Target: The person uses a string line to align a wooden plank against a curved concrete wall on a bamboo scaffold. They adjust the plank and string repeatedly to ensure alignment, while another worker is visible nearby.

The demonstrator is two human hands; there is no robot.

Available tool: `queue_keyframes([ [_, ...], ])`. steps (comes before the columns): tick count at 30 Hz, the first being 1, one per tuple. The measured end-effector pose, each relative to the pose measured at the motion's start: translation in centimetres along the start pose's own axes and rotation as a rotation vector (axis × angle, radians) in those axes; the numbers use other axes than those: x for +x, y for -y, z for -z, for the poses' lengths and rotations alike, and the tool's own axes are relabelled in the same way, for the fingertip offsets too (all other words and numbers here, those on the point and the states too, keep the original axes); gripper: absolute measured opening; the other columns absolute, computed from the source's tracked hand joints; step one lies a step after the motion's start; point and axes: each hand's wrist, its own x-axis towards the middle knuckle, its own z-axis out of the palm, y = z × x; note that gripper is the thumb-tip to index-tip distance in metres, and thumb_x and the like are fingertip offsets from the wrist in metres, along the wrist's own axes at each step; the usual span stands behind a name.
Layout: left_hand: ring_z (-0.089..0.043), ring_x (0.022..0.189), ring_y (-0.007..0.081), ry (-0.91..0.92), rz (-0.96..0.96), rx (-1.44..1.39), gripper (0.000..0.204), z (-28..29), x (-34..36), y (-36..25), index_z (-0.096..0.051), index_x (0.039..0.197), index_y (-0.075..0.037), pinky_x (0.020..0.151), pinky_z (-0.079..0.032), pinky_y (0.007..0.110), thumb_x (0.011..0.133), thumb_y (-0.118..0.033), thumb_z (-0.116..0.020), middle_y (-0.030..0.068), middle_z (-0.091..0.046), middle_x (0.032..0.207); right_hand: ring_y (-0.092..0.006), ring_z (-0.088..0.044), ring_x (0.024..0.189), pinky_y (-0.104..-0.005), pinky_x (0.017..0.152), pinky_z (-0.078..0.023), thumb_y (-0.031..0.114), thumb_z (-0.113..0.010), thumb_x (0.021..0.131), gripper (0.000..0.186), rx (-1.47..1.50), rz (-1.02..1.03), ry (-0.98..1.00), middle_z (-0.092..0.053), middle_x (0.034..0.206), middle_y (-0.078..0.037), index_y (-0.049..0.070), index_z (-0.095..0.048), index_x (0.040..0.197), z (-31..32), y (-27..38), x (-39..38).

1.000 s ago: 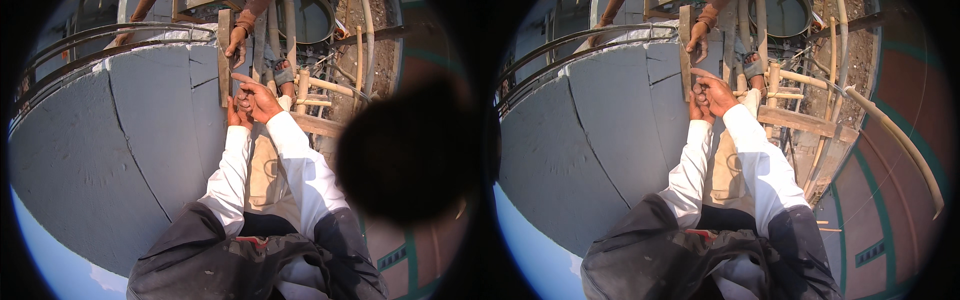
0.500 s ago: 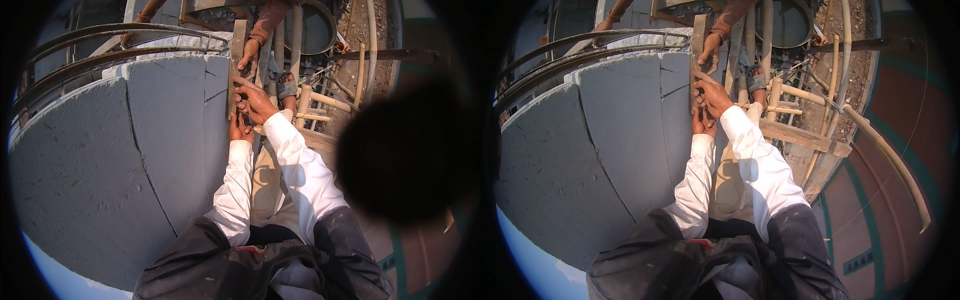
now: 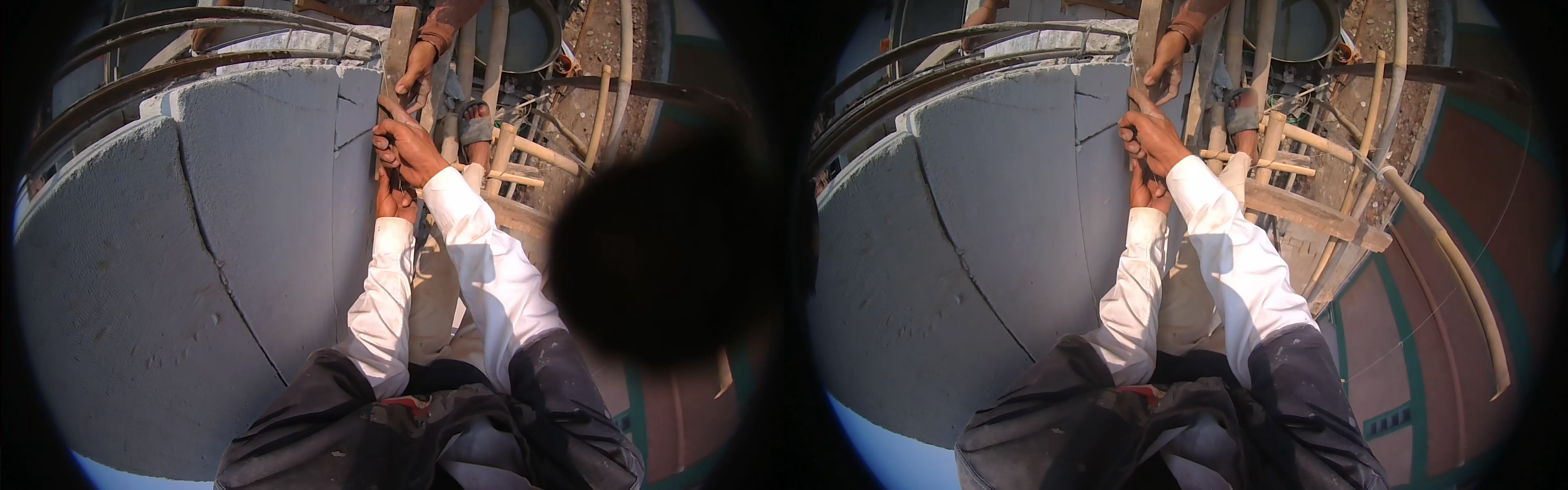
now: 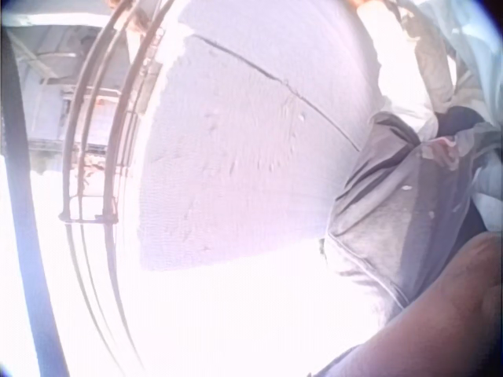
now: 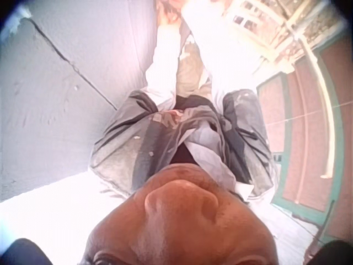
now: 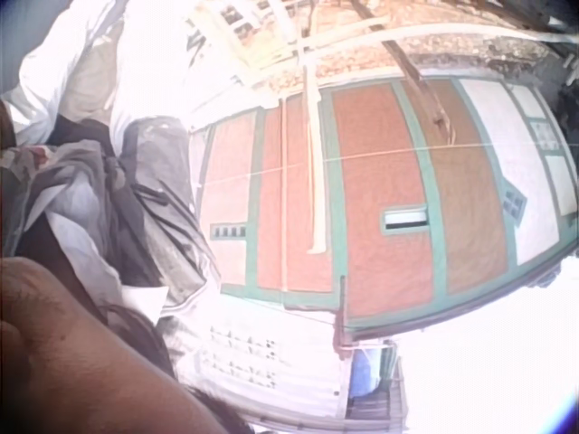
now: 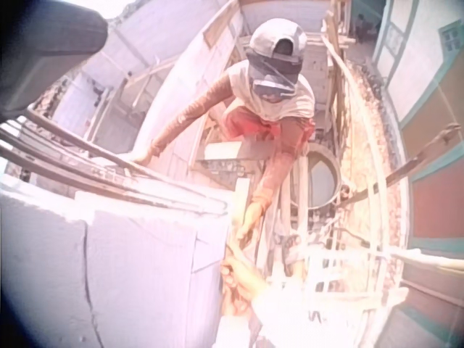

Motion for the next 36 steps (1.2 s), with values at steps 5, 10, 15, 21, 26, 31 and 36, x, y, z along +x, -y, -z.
queue_keyframes([
  [5,-0.053,0.069,0.0030,-0.059,0.005,-0.019,0.027,-1.1,-0.3,-0.1,-0.057,0.112,-0.013,0.040,-0.032,0.018,0.097,-0.036,-0.057,-0.0044,-0.064,0.100,-0.0082,-0.033,0.044,-0.0236,0.041,-0.026,0.006,-0.052,0.085,0.075,0.116,-0.056,0.001,-0.041,0.061,0.001,0.011,-0.021,0.153,0.8,0.7,0.4],
  [10,-0.053,0.064,0.0039,-0.032,0.028,-0.027,0.025,-0.5,-0.1,-0.3,-0.059,0.108,-0.013,0.039,-0.031,0.018,0.097,-0.036,-0.057,-0.0044,-0.065,0.096,-0.0079,-0.032,0.042,-0.0238,0.041,-0.025,0.004,-0.055,0.083,0.077,0.168,-0.104,-0.006,-0.040,0.059,0.002,0.010,-0.022,0.153,0.6,0.6,0.1],
  [15,-0.052,0.056,0.0044,-0.028,0.053,-0.040,0.026,0.2,0.4,0.0,-0.060,0.107,-0.014,0.038,-0.035,0.019,0.098,-0.037,-0.055,-0.0050,-0.065,0.090,-0.0081,-0.033,0.041,-0.0237,0.041,-0.027,0.003,-0.056,0.083,0.075,0.180,-0.082,-0.017,-0.041,0.059,0.002,0.006,-0.025,0.151,0.9,-0.9,-0.4],
  [21,-0.056,0.062,0.0037,-0.055,0.031,-0.041,0.029,0.5,0.6,0.0,-0.057,0.115,-0.014,0.040,-0.040,0.018,0.099,-0.037,-0.052,-0.0053,-0.065,0.096,-0.0097,-0.043,0.048,-0.0250,0.045,-0.036,0.008,-0.058,0.084,0.065,-0.037,0.035,-0.068,-0.050,0.064,-0.001,0.003,-0.035,0.144,1.1,-2.5,-1.0],
  [26,-0.061,0.072,0.0043,-0.065,0.083,-0.045,0.039,-0.6,0.5,0.1,-0.053,0.127,-0.012,0.040,-0.038,0.020,0.098,-0.037,-0.055,-0.0043,-0.065,0.102,-0.0228,-0.061,0.063,-0.0367,0.062,-0.049,0.023,-0.069,0.081,0.027,-0.436,0.393,-0.541,-0.066,0.077,-0.012,0.000,-0.063,0.095,2.7,-2.3,0.9],
  [31,-0.057,0.063,0.0058,0.022,0.143,-0.095,0.050,1.6,0.8,-0.6,-0.050,0.133,-0.010,0.040,-0.035,0.020,0.095,-0.041,-0.060,-0.0023,-0.066,0.098,-0.0201,-0.060,0.060,-0.0351,0.057,-0.047,0.029,-0.073,0.081,0.030,-0.869,0.599,-0.752,-0.064,0.066,-0.011,0.001,-0.064,0.077,2.5,-0.7,2.2],
  [36,-0.044,0.046,0.0086,-0.027,0.166,-0.051,0.052,0.8,0.6,-0.4,-0.051,0.131,-0.009,0.039,-0.036,0.020,0.093,-0.043,-0.061,0.0005,-0.066,0.085,-0.0152,-0.056,0.056,-0.0312,0.054,-0.044,0.026,-0.074,0.081,0.028,-0.772,0.626,-0.688,-0.061,0.063,-0.007,0.001,-0.062,0.078,1.8,-1.5,2.3],
])
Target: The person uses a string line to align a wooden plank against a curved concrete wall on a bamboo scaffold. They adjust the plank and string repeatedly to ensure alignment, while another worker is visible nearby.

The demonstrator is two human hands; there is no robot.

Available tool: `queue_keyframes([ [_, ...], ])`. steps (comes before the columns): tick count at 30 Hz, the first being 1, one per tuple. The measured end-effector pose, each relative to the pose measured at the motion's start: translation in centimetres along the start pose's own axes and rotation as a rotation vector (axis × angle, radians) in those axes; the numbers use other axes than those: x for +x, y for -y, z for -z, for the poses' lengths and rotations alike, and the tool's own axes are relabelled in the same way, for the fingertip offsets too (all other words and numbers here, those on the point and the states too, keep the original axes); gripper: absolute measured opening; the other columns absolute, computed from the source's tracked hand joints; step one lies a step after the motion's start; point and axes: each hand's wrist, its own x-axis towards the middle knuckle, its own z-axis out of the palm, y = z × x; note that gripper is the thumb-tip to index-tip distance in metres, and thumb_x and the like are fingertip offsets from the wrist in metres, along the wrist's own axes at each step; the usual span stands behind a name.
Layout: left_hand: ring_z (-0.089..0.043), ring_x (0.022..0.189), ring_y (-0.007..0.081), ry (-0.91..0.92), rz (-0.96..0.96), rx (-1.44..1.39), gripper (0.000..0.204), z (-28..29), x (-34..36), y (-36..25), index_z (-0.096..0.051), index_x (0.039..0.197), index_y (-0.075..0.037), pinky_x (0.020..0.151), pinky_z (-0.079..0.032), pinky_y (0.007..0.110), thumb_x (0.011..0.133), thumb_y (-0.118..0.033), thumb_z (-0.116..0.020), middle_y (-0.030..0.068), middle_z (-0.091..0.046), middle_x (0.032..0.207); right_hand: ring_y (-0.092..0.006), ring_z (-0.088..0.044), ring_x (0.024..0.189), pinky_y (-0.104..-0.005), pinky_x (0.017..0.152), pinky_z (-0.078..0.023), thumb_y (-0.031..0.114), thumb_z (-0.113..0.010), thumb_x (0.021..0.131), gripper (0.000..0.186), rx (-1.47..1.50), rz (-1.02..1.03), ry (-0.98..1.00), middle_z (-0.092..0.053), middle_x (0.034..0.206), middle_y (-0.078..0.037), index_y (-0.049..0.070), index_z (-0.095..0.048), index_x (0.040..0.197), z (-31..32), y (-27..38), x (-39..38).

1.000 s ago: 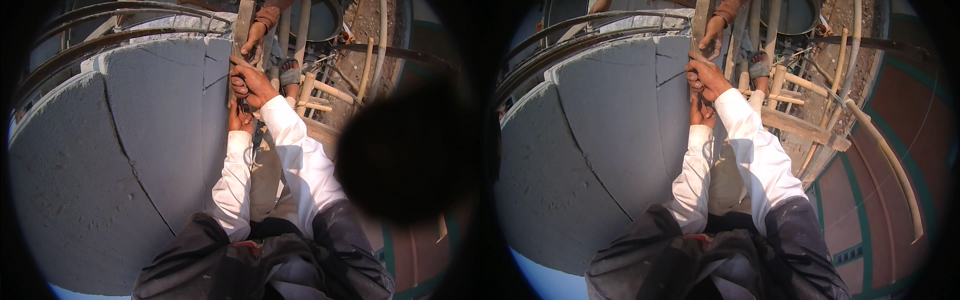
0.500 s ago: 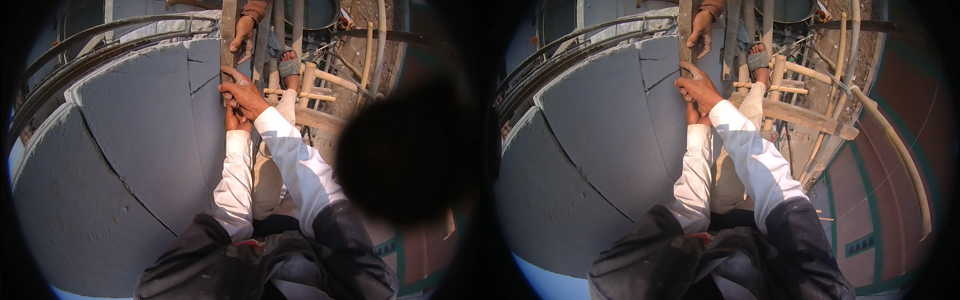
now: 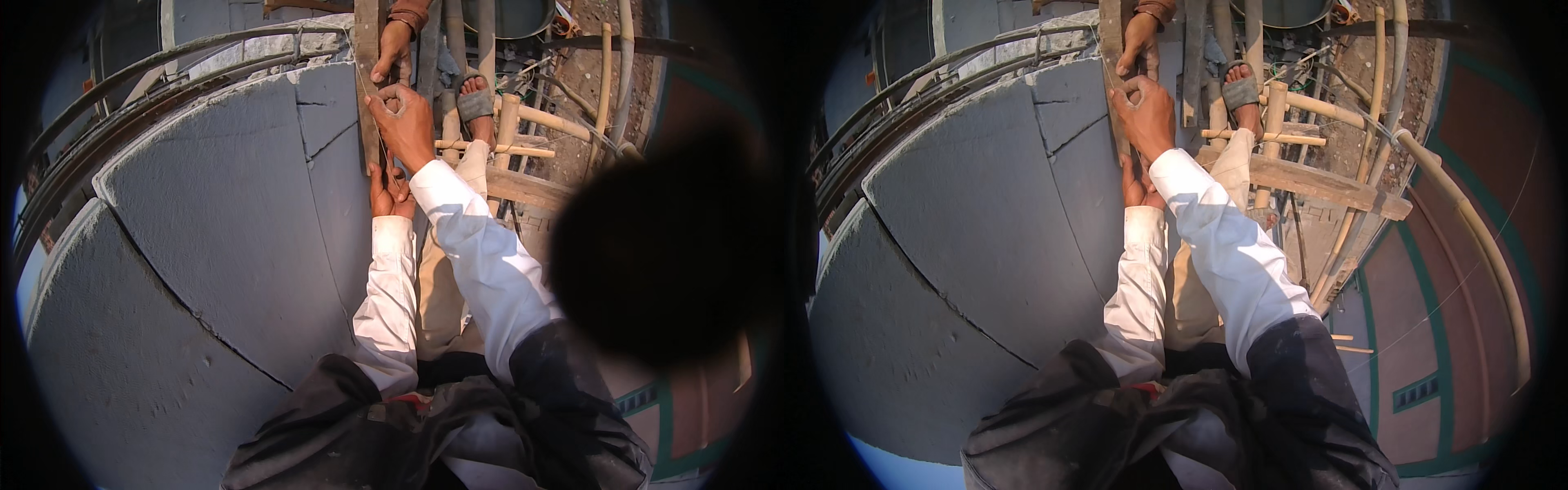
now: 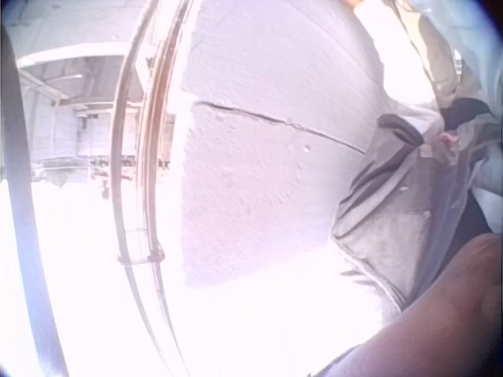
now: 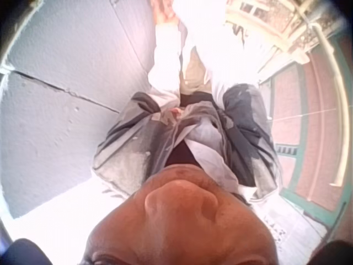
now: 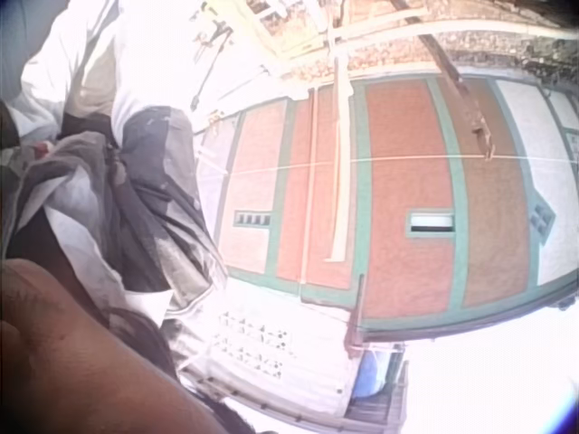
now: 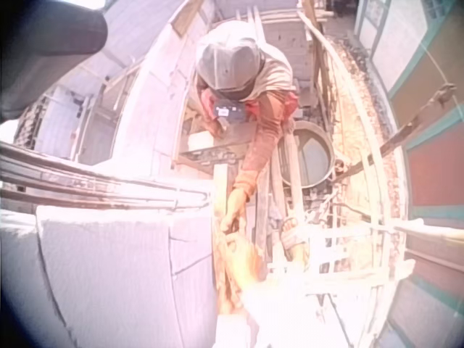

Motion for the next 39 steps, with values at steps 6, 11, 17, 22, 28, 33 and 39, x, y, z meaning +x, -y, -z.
queue_keyframes([
  [6,-0.066,0.078,0.0121,0.052,-0.109,-0.041,0.045,-0.7,-0.7,-0.4,-0.047,0.129,-0.006,0.036,-0.038,0.021,0.095,-0.033,-0.060,0.0077,-0.059,0.129,-0.0195,-0.051,0.059,-0.0358,0.060,-0.044,0.016,-0.070,0.080,0.023,0.150,0.002,-0.227,-0.054,0.068,-0.007,0.002,-0.052,0.079,2.1,-5.5,0.2],
  [11,-0.066,0.077,0.0139,0.042,-0.104,-0.083,0.043,-1.4,-1.0,-0.3,-0.047,0.130,-0.010,0.037,-0.036,0.021,0.095,-0.032,-0.060,0.0114,-0.060,0.128,-0.0262,-0.067,0.083,-0.0344,0.078,-0.051,0.012,-0.067,0.080,0.021,-0.145,-0.094,-0.157,-0.068,0.094,-0.017,-0.003,-0.064,0.094,8.1,-16.0,6.2],
  [17,-0.064,0.080,0.0130,0.028,-0.128,-0.041,0.050,-2.2,-0.9,0.0,-0.044,0.132,-0.004,0.036,-0.038,0.021,0.095,-0.033,-0.061,0.0081,-0.056,0.133,-0.0329,-0.067,0.093,-0.0374,0.084,-0.051,0.016,-0.066,0.081,0.024,-0.341,0.005,-0.092,-0.070,0.099,-0.020,-0.001,-0.067,0.098,9.6,-22.6,10.2],
  [22,-0.063,0.080,0.0133,0.003,-0.125,-0.054,0.042,-1.6,-0.9,-0.1,-0.048,0.129,-0.012,0.038,-0.038,0.021,0.095,-0.034,-0.061,0.0079,-0.055,0.133,-0.0224,-0.064,0.073,-0.0322,0.072,-0.051,0.024,-0.069,0.086,0.023,-0.133,0.035,-0.077,-0.067,0.082,-0.011,0.001,-0.064,0.088,8.9,-19.9,7.1],
  [28,-0.062,0.079,0.0136,0.002,-0.146,-0.003,0.040,-1.3,-0.9,0.0,-0.047,0.128,-0.014,0.037,-0.039,0.020,0.095,-0.034,-0.060,0.0061,-0.054,0.132,-0.0128,-0.058,0.071,-0.0325,0.072,-0.053,0.009,-0.068,0.088,0.014,1.148,-0.343,0.172,-0.057,0.080,-0.002,0.008,-0.054,0.091,8.4,-6.9,2.3],
  [33,-0.063,0.079,0.0128,-0.003,-0.138,0.004,0.037,-1.3,-0.8,-0.1,-0.047,0.126,-0.017,0.037,-0.038,0.020,0.096,-0.035,-0.058,0.0057,-0.056,0.130,-0.0125,-0.058,0.071,-0.0328,0.071,-0.053,0.008,-0.067,0.089,0.013,1.123,-0.352,0.373,-0.058,0.081,-0.002,0.009,-0.054,0.089,6.8,-0.4,2.2],
  [39,-0.062,0.078,0.0100,-0.006,-0.154,-0.003,0.039,-1.6,-0.9,0.2,-0.049,0.130,-0.015,0.037,-0.036,0.019,0.097,-0.034,-0.058,0.0041,-0.059,0.125,-0.0120,-0.059,0.072,-0.0296,0.067,-0.052,0.019,-0.065,0.093,0.016,0.851,-0.353,0.528,-0.062,0.086,-0.004,0.006,-0.057,0.097,5.4,3.2,1.2],
])
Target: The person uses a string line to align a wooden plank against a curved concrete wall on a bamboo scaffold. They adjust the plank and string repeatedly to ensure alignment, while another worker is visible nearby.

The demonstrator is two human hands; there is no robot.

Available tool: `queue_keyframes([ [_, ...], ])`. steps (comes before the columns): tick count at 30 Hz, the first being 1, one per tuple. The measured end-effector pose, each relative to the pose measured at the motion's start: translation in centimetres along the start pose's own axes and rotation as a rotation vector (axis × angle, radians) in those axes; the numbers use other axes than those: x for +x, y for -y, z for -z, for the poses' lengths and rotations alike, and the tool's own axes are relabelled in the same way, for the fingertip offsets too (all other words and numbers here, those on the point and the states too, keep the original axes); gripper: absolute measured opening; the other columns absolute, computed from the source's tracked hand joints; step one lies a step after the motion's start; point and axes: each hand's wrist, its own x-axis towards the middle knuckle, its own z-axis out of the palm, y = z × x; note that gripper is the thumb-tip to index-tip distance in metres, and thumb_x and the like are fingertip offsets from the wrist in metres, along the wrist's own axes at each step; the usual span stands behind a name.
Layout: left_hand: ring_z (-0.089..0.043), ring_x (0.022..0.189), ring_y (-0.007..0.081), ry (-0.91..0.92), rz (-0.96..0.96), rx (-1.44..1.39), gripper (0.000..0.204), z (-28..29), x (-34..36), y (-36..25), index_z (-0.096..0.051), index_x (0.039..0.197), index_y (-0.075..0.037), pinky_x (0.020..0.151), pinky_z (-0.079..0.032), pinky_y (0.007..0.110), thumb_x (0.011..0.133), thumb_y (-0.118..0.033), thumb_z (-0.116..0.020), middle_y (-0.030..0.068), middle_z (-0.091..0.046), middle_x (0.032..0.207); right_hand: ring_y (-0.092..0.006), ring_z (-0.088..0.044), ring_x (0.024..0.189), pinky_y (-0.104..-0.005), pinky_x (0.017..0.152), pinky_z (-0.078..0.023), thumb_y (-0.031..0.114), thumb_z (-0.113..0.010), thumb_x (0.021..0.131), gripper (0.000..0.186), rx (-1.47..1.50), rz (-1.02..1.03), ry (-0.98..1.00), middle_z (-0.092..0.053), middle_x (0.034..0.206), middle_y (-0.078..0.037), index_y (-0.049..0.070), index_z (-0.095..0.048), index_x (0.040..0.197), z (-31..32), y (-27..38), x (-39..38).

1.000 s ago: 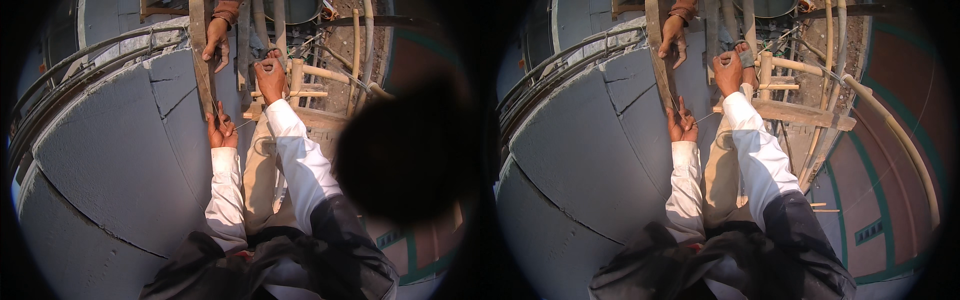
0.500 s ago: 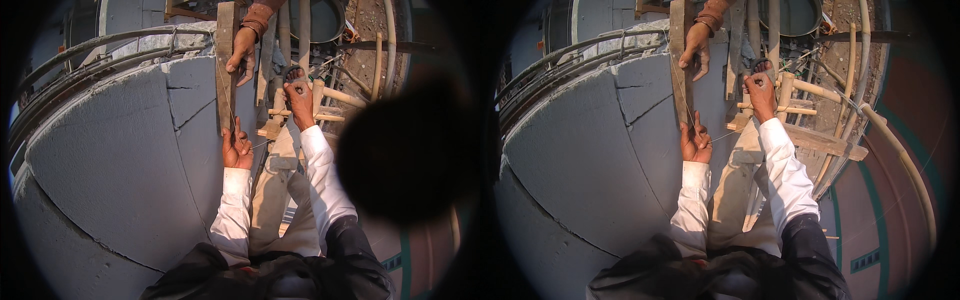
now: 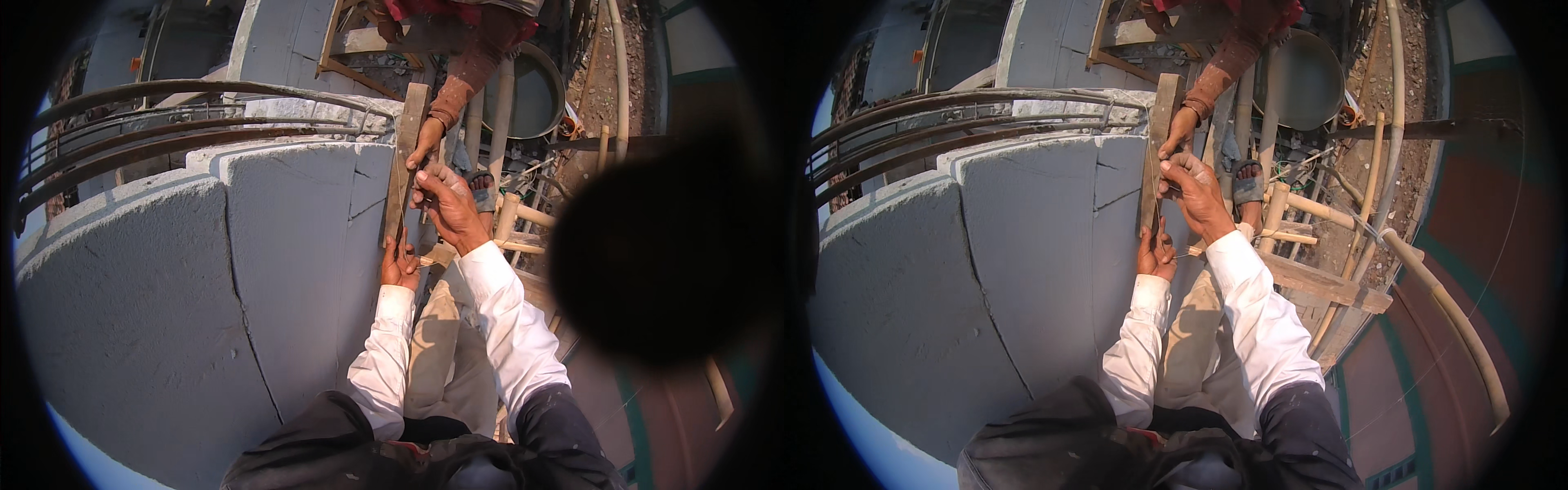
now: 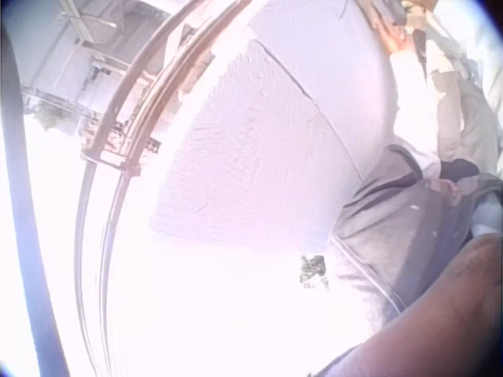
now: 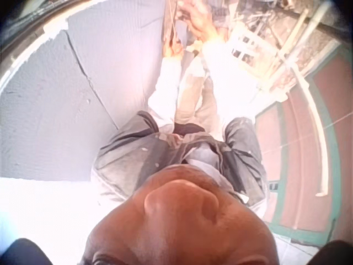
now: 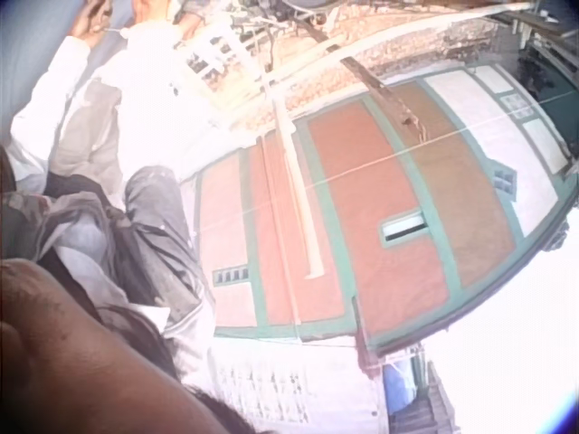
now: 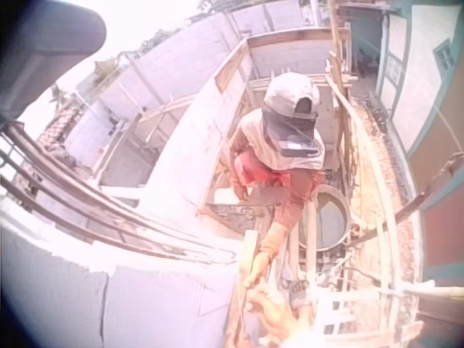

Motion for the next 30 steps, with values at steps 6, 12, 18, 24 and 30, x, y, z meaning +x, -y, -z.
queue_keyframes([
  [6,-0.060,0.078,0.0085,0.035,-0.004,-0.022,0.036,0.1,0.3,-0.3,-0.052,0.126,-0.013,0.038,-0.037,0.019,0.096,-0.032,-0.059,0.0023,-0.061,0.119,-0.0122,-0.061,0.078,-0.0264,0.069,-0.051,0.025,-0.063,0.094,0.037,-0.256,-0.007,-0.014,-0.063,0.093,-0.005,0.001,-0.056,0.123,-1.4,0.0,-3.0],
  [12,-0.059,0.076,0.0071,-0.051,0.011,0.003,0.035,0.4,1.0,0.7,-0.055,0.117,-0.013,0.039,-0.034,0.018,0.091,-0.034,-0.067,0.0004,-0.063,0.115,-0.0118,-0.059,0.078,-0.0244,0.068,-0.048,0.025,-0.065,0.092,0.037,-0.489,0.067,-0.129,-0.064,0.095,-0.005,0.000,-0.059,0.118,-1.7,1.2,-9.1],
  [18,-0.056,0.070,0.0066,-0.047,-0.046,-0.002,0.027,0.4,0.8,0.1,-0.058,0.106,-0.012,0.039,-0.030,0.020,0.092,-0.034,-0.066,0.0010,-0.064,0.097,-0.0119,-0.059,0.083,-0.0265,0.075,-0.047,0.024,-0.068,0.090,0.033,-0.822,0.195,-0.083,-0.066,0.098,-0.005,-0.001,-0.063,0.111,-9.6,6.5,-15.3],
  [24,-0.055,0.069,0.0069,-0.030,-0.037,-0.047,0.027,0.5,0.8,0.2,-0.059,0.105,-0.010,0.039,-0.030,0.020,0.093,-0.033,-0.064,0.0016,-0.064,0.092,-0.0107,-0.059,0.084,-0.0255,0.076,-0.047,0.024,-0.065,0.094,0.028,-1.030,0.399,0.057,-0.065,0.095,-0.004,0.000,-0.063,0.109,-17.1,12.1,-17.5],
  [30,-0.054,0.070,0.0076,-0.103,-0.040,-0.075,0.033,-1.0,0.1,1.4,-0.054,0.114,-0.011,0.040,-0.031,0.019,0.093,-0.034,-0.065,0.0027,-0.059,0.104,-0.0092,-0.059,0.086,-0.0238,0.076,-0.048,0.022,-0.065,0.094,0.026,-1.040,0.506,0.098,-0.065,0.094,-0.003,0.001,-0.063,0.109,-20.2,13.8,-18.8],
])
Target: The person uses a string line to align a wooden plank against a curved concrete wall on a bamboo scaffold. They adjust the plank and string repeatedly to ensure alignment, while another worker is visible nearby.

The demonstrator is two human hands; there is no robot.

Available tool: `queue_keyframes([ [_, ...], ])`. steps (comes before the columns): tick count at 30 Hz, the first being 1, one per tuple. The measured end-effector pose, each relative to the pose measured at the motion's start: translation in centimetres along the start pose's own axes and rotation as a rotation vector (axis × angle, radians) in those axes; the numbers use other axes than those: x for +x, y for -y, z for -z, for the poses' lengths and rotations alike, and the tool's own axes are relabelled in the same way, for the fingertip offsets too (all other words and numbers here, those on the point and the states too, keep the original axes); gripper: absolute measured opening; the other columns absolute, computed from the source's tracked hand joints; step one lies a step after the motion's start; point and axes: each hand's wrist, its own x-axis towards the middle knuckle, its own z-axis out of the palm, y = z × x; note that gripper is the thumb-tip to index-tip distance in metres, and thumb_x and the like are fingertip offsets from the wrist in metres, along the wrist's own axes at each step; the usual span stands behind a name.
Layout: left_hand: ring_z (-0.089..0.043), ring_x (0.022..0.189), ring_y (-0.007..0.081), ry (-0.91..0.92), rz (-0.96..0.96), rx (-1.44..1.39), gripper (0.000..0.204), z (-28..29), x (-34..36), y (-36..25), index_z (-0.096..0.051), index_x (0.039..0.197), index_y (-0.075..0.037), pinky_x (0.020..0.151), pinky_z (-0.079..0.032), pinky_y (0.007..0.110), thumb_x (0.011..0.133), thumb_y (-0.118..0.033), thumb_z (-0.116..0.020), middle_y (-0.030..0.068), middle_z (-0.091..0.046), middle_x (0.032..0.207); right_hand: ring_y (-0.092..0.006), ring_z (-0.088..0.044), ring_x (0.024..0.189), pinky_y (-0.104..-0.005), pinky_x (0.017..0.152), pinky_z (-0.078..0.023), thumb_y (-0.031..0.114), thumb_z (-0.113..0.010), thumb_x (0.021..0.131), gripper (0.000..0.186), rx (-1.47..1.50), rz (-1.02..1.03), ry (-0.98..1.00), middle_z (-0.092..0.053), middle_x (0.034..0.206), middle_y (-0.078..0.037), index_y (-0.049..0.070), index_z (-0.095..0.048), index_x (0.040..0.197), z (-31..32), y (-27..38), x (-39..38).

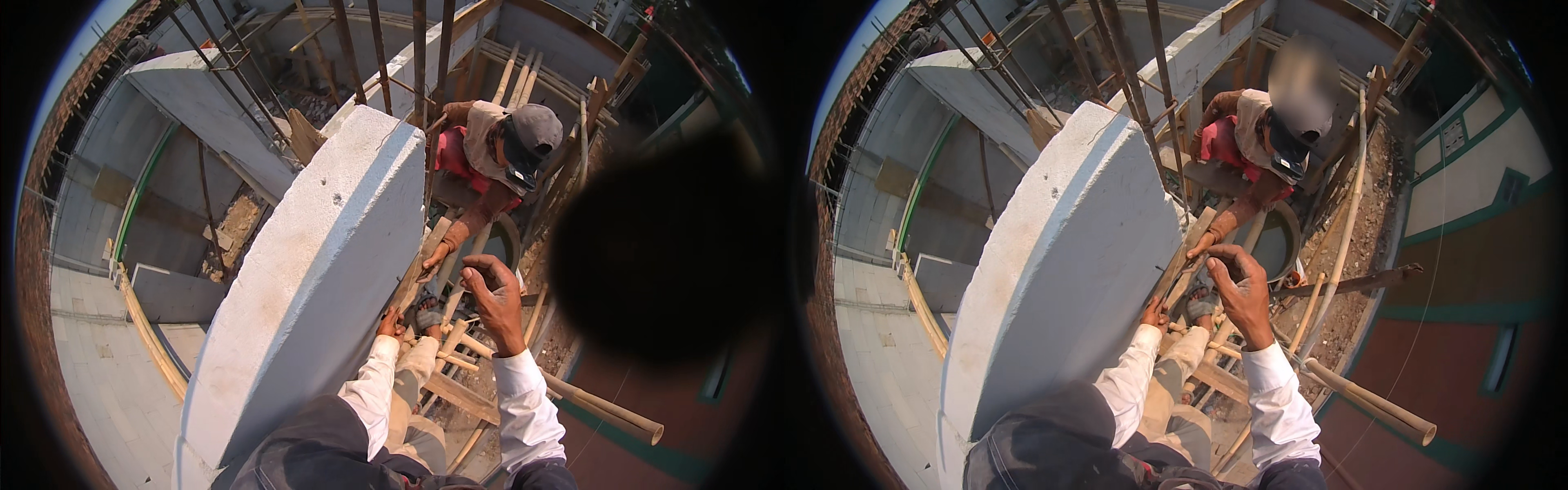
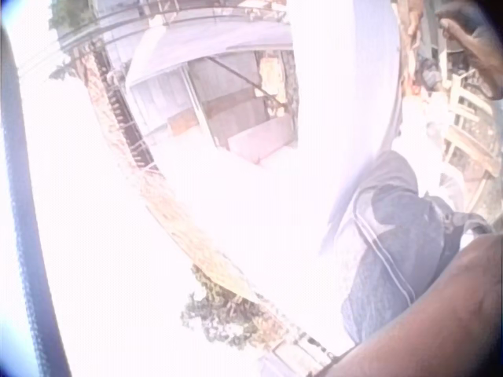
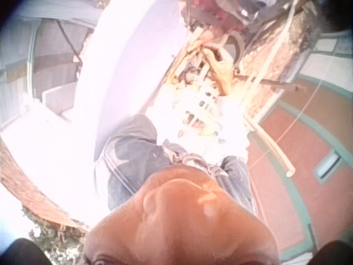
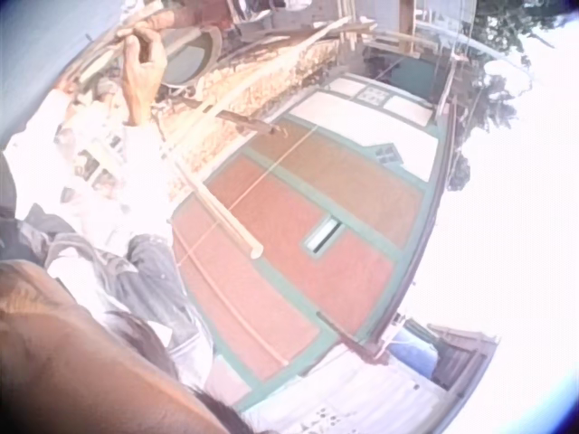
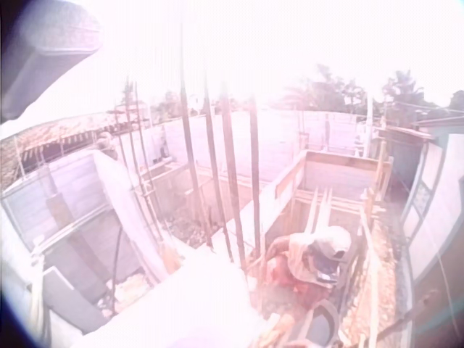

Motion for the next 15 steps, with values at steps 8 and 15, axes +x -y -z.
queue_keyframes([
  [8,-0.053,0.077,0.0077,0.057,0.029,0.009,0.033,1.9,1.7,-1.3,-0.054,0.123,-0.015,0.041,-0.032,0.019,0.095,-0.033,-0.061,0.0039,-0.056,0.133,-0.0152,-0.065,0.088,-0.0279,0.077,-0.051,0.014,-0.064,0.092,0.021,-0.089,0.465,-0.047,-0.068,0.099,-0.010,0.000,-0.066,0.108,-2.5,10.5,6.5],
  [15,-0.056,0.069,0.0068,0.052,-0.006,0.038,0.034,0.2,0.7,-0.7,-0.054,0.115,-0.012,0.039,-0.031,0.020,0.093,-0.035,-0.065,0.0026,-0.063,0.107,-0.0158,-0.066,0.087,-0.0281,0.079,-0.052,0.024,-0.067,0.091,0.027,-0.406,0.838,-0.104,-0.070,0.100,-0.009,0.003,-0.069,0.108,-4.2,16.1,11.1],
])
